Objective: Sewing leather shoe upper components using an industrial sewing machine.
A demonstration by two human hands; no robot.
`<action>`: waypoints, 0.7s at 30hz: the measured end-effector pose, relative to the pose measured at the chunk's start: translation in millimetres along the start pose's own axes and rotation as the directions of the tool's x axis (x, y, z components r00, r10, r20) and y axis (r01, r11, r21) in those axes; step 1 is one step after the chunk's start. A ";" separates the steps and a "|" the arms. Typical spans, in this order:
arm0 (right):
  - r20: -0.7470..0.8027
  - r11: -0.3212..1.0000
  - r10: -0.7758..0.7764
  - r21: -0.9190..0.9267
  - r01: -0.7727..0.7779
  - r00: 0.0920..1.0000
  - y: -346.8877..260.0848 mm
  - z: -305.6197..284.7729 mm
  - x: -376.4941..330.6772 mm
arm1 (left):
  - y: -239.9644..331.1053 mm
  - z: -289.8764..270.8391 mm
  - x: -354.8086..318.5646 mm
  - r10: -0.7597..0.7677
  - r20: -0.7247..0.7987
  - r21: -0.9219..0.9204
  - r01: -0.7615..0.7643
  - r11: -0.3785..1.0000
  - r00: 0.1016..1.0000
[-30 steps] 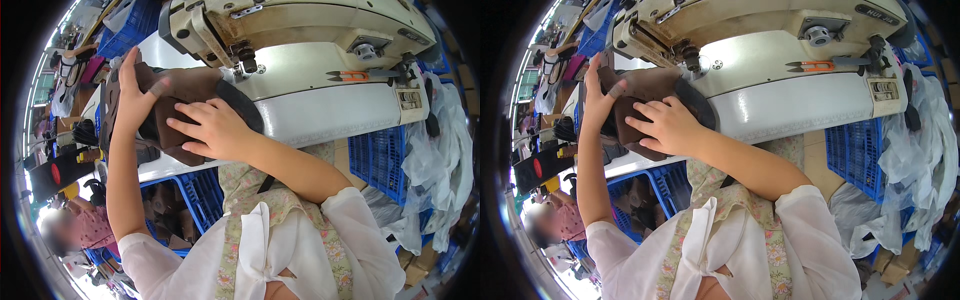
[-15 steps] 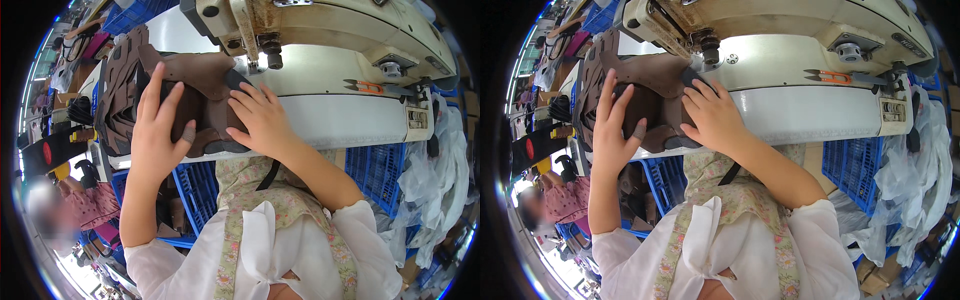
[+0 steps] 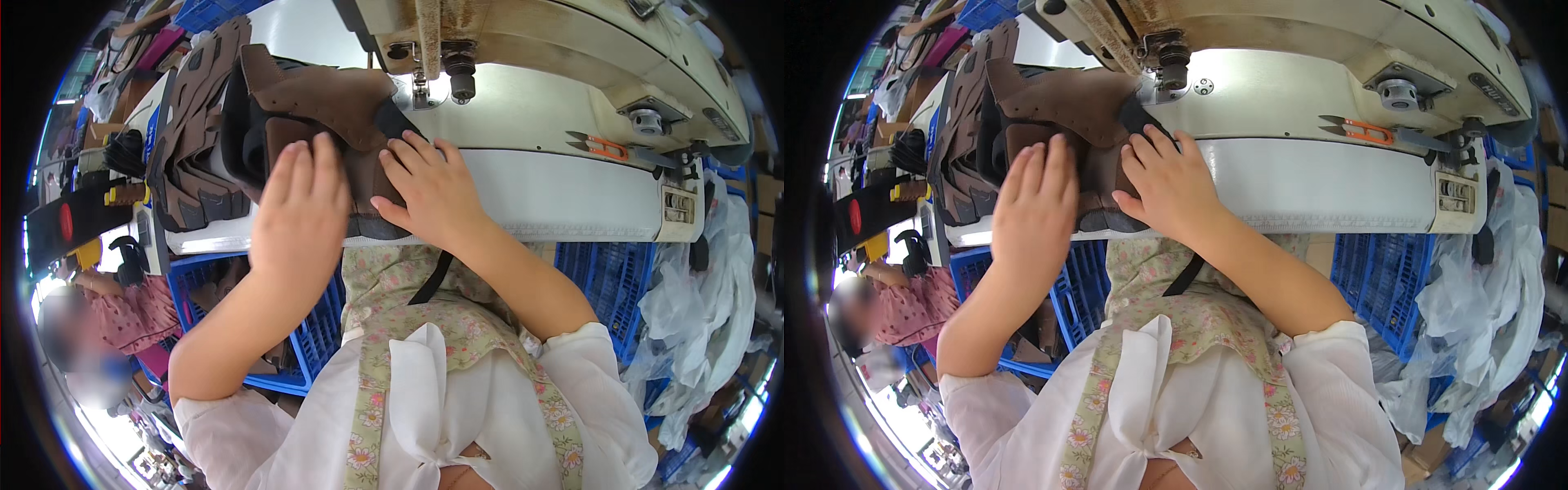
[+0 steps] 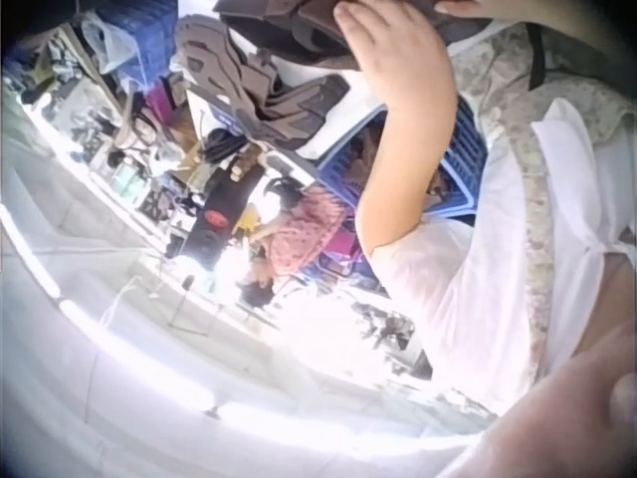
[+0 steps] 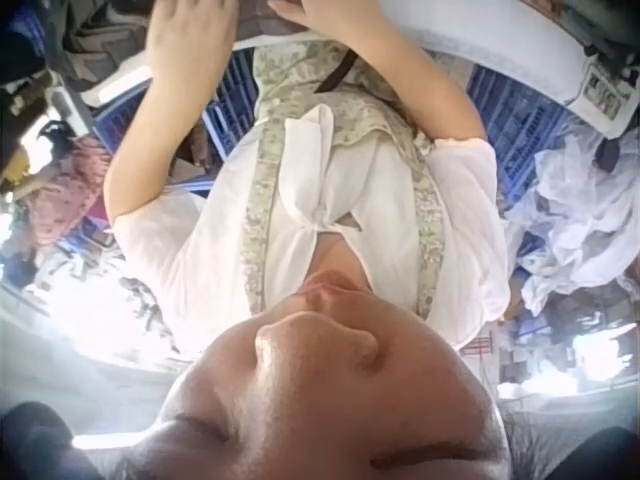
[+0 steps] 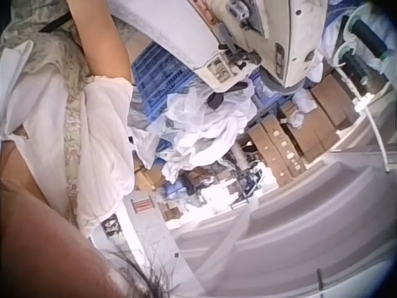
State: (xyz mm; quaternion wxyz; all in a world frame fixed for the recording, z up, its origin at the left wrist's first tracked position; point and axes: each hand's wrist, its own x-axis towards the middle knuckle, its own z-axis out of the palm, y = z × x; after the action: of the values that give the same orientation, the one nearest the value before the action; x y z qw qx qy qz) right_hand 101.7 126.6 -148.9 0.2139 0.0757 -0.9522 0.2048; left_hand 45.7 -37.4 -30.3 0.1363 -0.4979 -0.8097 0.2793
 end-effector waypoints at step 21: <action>0.025 0.988 -0.154 -0.022 0.154 0.988 37.7 -5.1 6.5 | 65.3 35.5 15.6 -0.146 0.167 -0.299 0.191 0.935 0.975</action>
State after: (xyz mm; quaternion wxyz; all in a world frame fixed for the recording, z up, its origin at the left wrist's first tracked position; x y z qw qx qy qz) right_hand 89.0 162.5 -155.3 0.2188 0.1490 -0.9482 0.1756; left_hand 68.4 -12.2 -98.2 0.0212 -0.4206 -0.8911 0.1692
